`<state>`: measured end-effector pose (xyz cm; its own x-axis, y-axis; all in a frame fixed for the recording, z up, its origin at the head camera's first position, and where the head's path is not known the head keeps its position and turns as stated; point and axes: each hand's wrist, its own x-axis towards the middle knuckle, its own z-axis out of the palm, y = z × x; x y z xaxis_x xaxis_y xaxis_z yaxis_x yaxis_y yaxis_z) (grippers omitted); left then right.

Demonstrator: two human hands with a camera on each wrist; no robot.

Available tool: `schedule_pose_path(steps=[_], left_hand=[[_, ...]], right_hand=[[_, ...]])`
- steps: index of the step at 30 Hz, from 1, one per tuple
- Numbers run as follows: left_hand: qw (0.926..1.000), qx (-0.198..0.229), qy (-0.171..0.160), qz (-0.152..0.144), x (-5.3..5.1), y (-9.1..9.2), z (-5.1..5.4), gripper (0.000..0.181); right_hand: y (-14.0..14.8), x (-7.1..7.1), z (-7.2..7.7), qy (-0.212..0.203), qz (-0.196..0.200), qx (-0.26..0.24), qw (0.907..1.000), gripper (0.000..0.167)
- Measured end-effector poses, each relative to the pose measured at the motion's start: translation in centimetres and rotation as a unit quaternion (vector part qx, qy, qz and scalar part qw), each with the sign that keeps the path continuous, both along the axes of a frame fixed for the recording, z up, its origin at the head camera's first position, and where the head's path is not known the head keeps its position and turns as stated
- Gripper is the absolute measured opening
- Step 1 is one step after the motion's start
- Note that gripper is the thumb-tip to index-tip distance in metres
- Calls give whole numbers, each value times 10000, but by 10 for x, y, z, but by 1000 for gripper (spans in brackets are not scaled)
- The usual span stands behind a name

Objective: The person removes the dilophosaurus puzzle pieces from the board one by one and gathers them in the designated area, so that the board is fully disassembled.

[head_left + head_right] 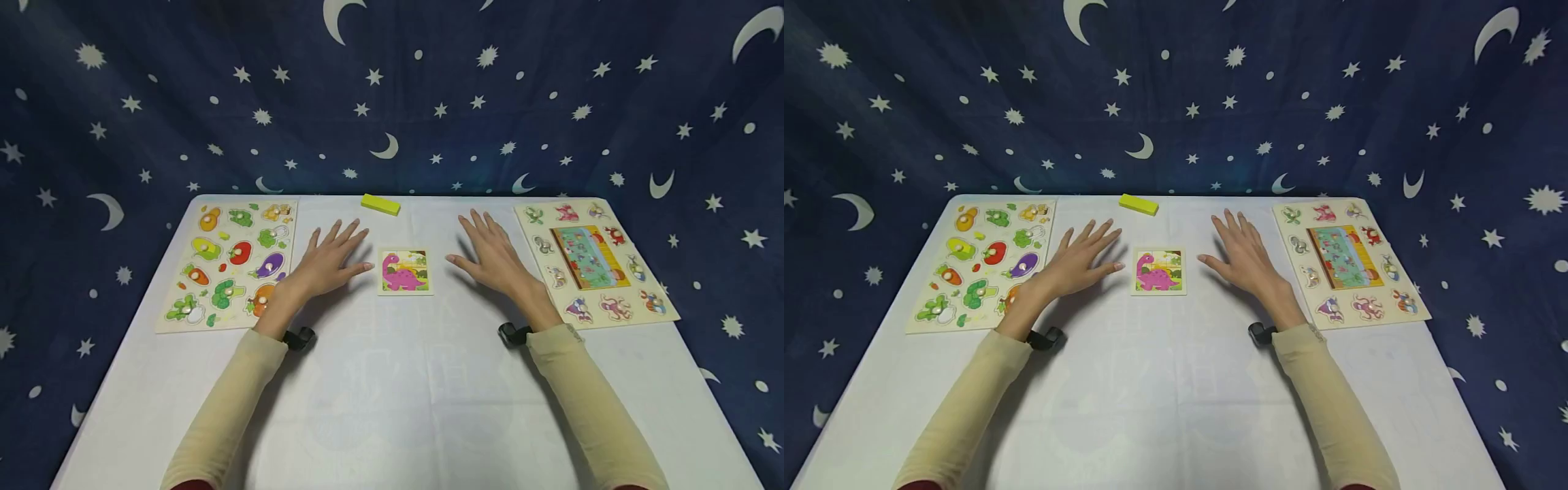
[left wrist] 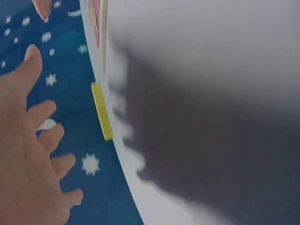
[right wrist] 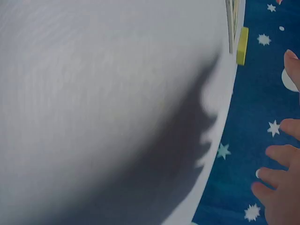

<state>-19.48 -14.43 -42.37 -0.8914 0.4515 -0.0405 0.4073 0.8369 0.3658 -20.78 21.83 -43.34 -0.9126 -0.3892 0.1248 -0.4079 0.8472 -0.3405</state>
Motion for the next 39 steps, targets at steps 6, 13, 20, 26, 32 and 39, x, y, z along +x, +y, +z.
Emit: schedule_pose_path(steps=[6, 13, 20, 26, 32, 39], left_hand=[[9963, 282, -364, -725, 10, 18, 0, 78], [9894, 260, -832, -1159, 20, 34, 0, 82], [9805, 103, -1417, -1360, 28, 49, -3, 85], [9738, -147, -1862, -1294, 30, 58, -2, 89], [9664, -258, -2189, -1323, 30, 64, -4, 92], [9619, -346, -2368, -1319, 30, 68, -2, 93]], right_hand=[[-12, -7, -2, -773, 148, -551, 9954, 82], [-33, -20, 3, -1023, 296, -893, 9903, 67], [-56, -31, 2, -1119, 679, -1242, 9836, 48], [-75, -38, -2, -1449, 1013, -1183, 9771, 34], [-90, -43, -8, -1737, 1235, -1068, 9712, 29], [-103, -48, -8, -1685, 1399, -840, 9721, 29]])
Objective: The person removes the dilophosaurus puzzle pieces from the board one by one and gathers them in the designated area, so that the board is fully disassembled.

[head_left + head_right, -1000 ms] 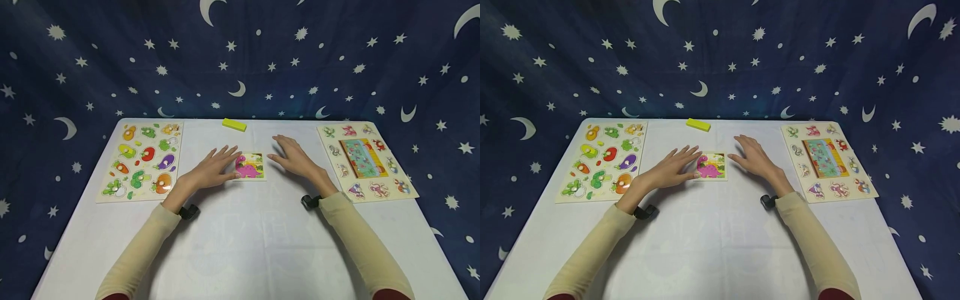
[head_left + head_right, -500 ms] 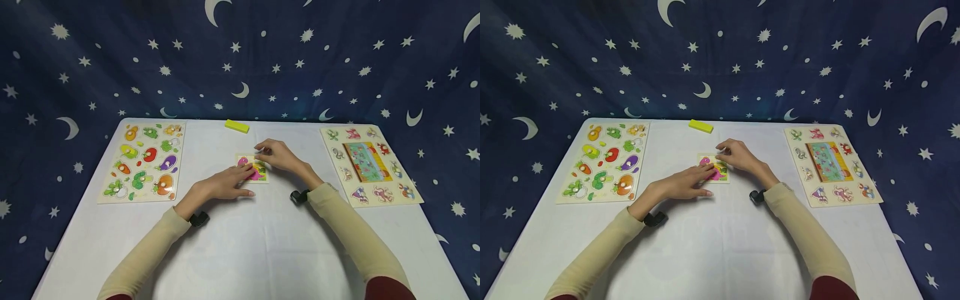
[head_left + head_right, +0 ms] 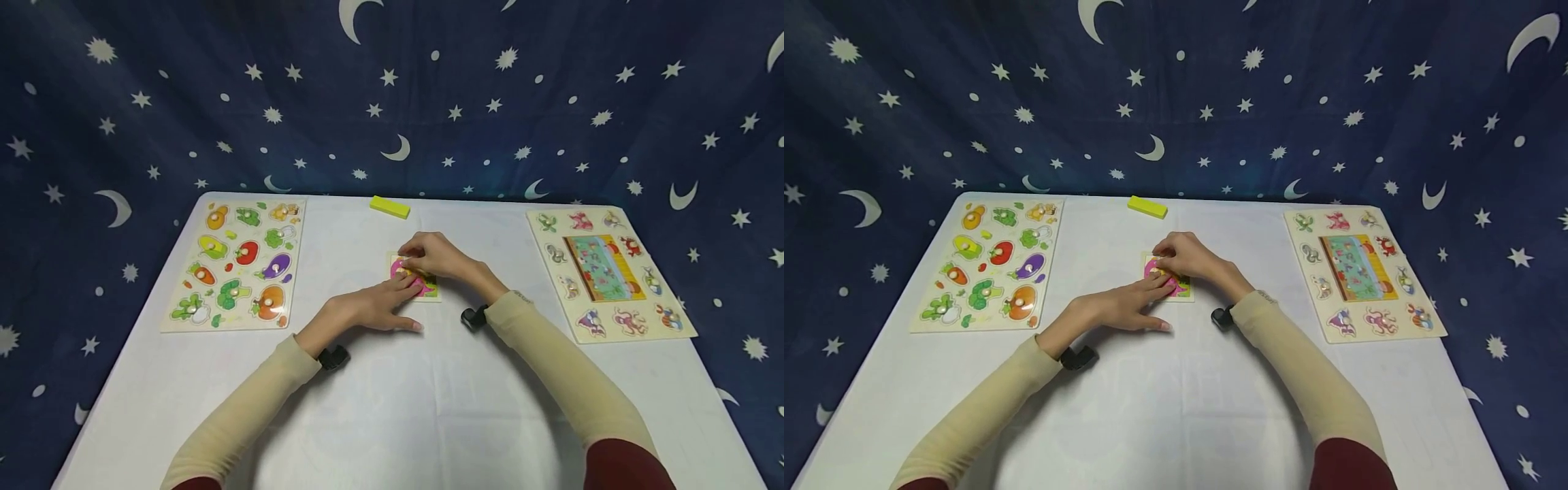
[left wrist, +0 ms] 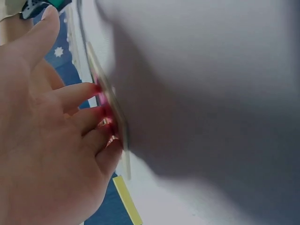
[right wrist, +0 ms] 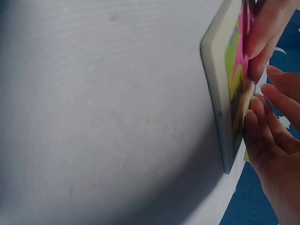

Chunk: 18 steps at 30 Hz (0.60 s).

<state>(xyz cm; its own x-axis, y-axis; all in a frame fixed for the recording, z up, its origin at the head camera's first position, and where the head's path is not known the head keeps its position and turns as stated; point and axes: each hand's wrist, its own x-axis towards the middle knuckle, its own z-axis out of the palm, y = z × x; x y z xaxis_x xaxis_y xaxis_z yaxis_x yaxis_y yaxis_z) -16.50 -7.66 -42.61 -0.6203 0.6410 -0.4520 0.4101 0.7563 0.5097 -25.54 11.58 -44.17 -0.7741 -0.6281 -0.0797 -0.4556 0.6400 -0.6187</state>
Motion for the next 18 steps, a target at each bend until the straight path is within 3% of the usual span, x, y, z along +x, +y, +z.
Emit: schedule_pose_path(steps=[13, 18], left_hand=[[9999, -55, 111, 51, -1, 5, 2, 89], [9999, 39, 155, 45, -2, 7, 1, 91]], right_hand=[[-2, -3, -2, 149, 14, 20, 9999, 26], [-3, -3, -4, -139, -73, 21, 9999, 27]])
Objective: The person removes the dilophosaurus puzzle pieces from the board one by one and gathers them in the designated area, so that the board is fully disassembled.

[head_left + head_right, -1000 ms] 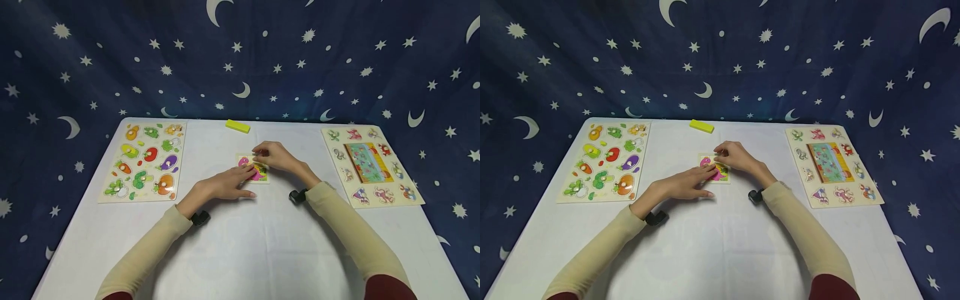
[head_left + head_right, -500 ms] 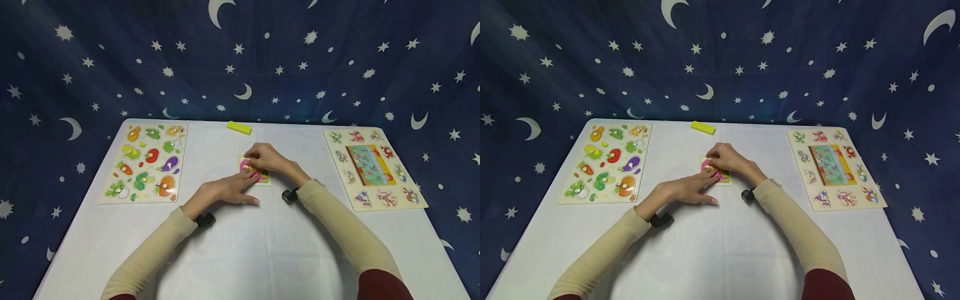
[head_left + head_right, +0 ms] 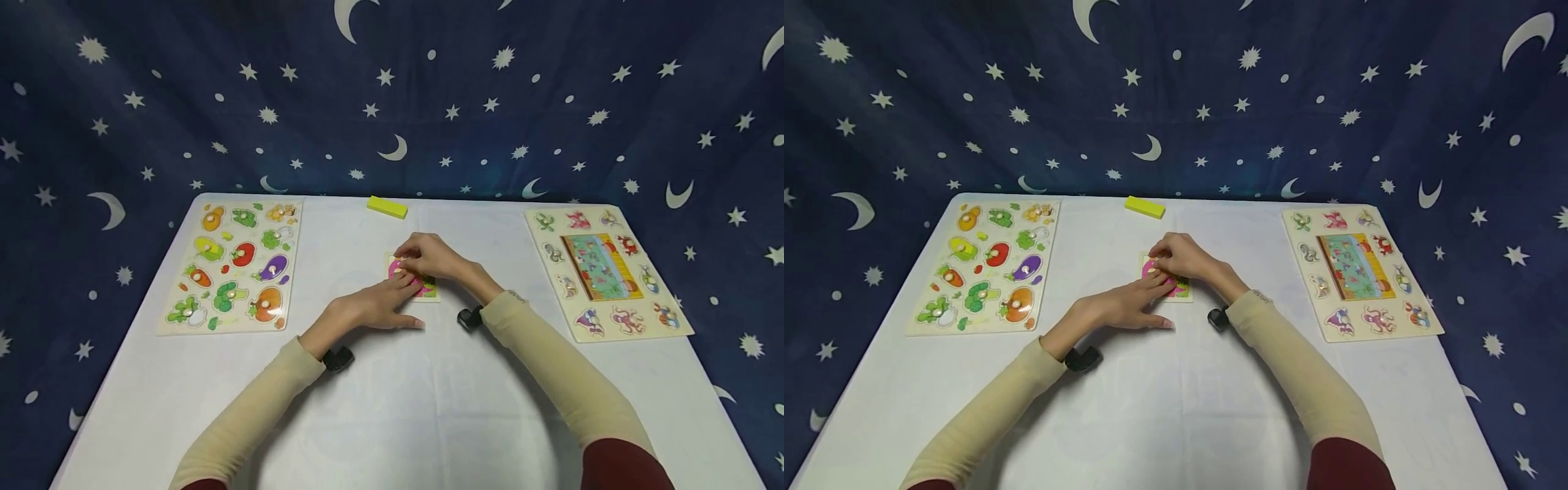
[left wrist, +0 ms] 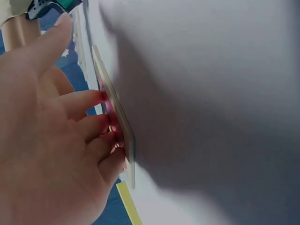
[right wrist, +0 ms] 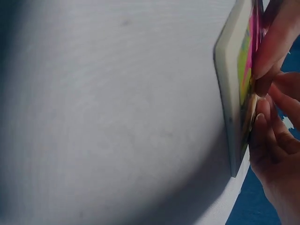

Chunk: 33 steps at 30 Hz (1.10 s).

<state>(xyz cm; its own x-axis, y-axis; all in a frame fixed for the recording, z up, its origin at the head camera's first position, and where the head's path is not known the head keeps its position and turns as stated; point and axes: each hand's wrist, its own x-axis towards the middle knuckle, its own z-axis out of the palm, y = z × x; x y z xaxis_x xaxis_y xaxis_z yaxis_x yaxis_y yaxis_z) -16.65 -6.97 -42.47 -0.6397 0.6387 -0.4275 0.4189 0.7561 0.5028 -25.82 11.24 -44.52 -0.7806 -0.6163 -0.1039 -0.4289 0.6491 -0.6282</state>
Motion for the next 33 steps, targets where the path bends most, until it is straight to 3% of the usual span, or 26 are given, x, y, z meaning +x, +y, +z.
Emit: schedule_pose_path(steps=[9, 16, 25, 33], left_hand=[[9997, -34, 213, -102, 0, -2, -3, 83], [9998, -44, 136, -101, 0, -2, -4, 82], [9991, -167, 212, -326, 0, -1, -4, 100], [9985, -130, 341, -411, 2, -2, -6, 102]], right_hand=[[-6, -2, 4, -317, -219, 117, 9992, 25], [-6, -4, 2, -481, -406, -14, 9980, 24], [-3, -2, 3, -1263, -774, -599, 9872, 23], [8, -5, 5, -1169, -949, -975, 9838, 19]])
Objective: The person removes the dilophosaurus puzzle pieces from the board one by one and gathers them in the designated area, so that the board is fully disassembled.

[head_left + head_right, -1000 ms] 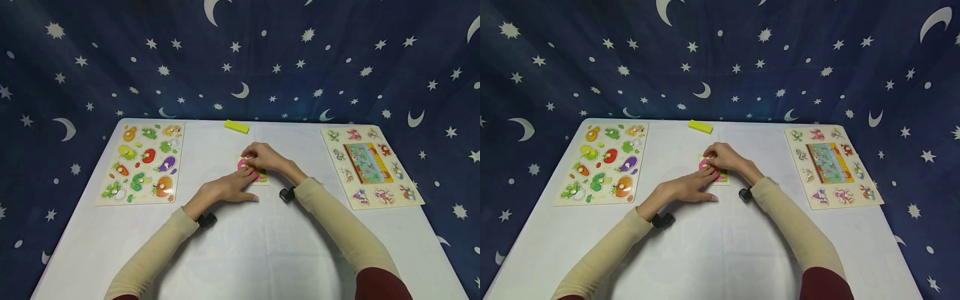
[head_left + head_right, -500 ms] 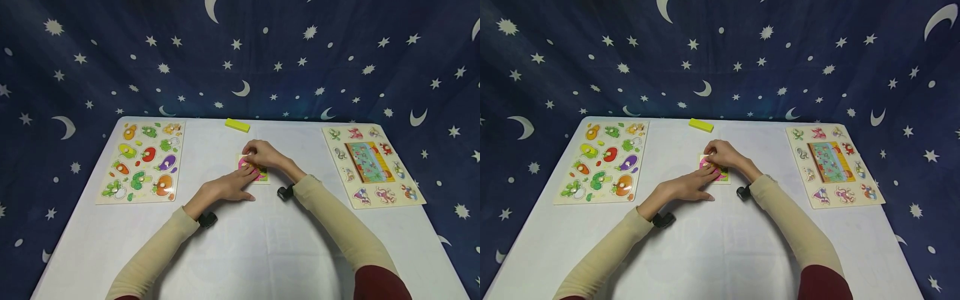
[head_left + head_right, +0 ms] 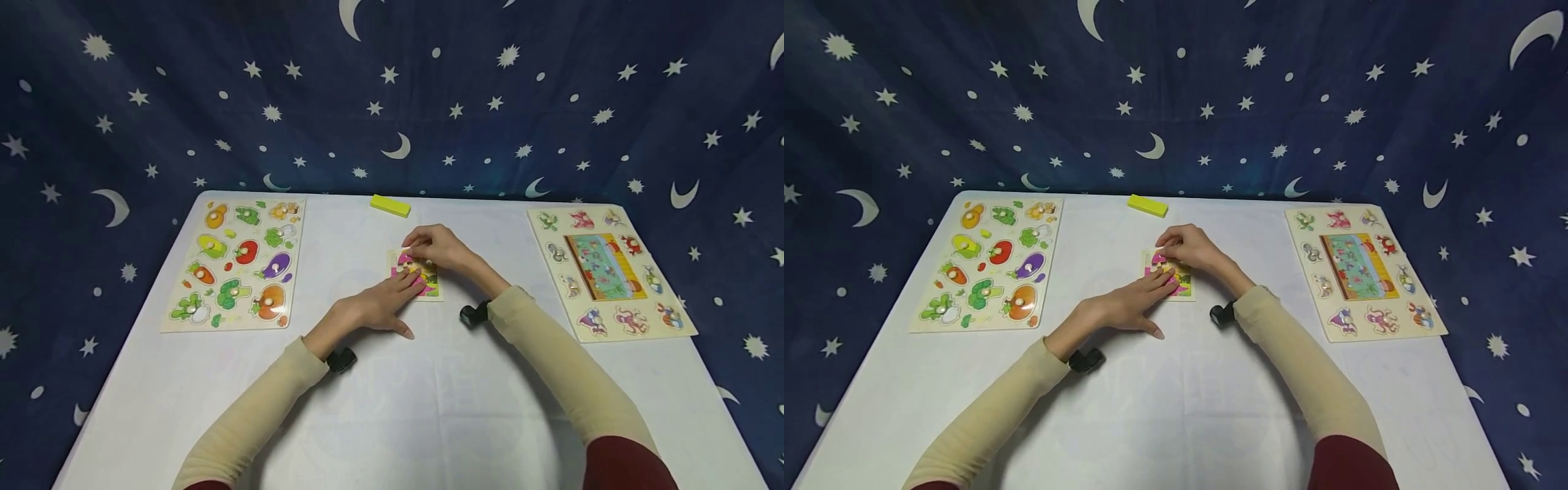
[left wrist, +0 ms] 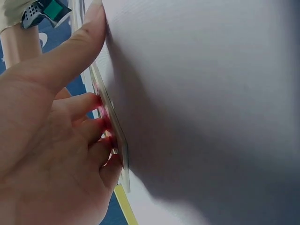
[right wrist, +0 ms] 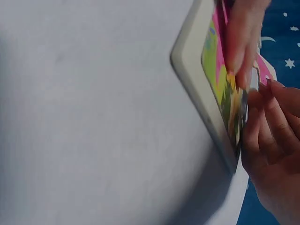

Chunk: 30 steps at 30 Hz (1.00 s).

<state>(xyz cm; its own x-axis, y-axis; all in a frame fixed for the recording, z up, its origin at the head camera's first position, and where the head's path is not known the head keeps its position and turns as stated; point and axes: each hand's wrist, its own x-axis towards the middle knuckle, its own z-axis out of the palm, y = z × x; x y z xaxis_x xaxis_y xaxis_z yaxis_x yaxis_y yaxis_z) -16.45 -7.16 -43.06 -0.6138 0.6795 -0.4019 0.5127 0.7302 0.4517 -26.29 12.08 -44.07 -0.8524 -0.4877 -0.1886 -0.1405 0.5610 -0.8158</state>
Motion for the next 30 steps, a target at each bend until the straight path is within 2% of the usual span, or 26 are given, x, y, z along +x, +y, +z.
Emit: schedule_pose_path(steps=[6, 13, 22, 30], left_hand=[[10000, -17, -54, 65, 0, 2, 0, 102], [10000, -8, 24, 48, 0, 3, -2, 104], [9998, 142, -1, 167, 2, 2, -2, 104], [9985, 436, -168, 283, 2, 2, -2, 105]], right_hand=[[18, 4, 5, -91, -386, -120, 9991, 18], [46, 8, 11, -129, -873, 43, 9961, 21], [76, 8, 9, -39, -965, 195, 9951, 23], [96, 4, 3, -204, -1010, 178, 9945, 21]])
